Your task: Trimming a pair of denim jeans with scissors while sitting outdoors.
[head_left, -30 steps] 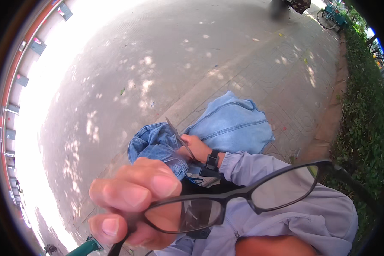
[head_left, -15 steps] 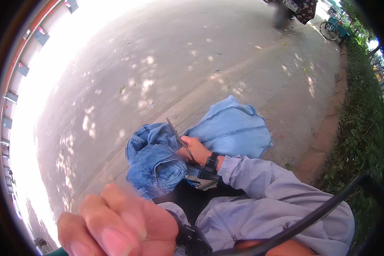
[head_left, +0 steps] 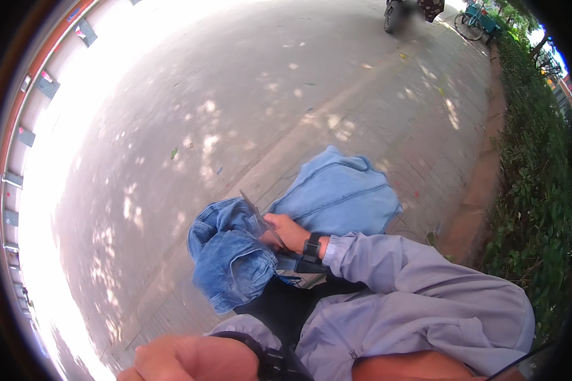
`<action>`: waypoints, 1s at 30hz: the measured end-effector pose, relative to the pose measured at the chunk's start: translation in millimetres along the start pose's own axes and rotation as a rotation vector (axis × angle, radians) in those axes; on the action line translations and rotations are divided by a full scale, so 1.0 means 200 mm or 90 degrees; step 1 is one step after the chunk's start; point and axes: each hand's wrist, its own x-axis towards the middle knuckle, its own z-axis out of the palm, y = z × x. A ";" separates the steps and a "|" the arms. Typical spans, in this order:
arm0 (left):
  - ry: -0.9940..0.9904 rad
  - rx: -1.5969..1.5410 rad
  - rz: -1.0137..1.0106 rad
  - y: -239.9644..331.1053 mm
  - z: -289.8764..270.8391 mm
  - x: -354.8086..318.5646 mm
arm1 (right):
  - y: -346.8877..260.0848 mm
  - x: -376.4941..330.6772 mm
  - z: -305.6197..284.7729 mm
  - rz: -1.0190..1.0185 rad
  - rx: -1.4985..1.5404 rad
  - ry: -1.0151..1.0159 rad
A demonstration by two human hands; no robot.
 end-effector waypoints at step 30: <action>0.051 0.200 -0.202 0.05 0.15 0.05 | -0.01 0.03 -0.01 0.013 -0.034 0.007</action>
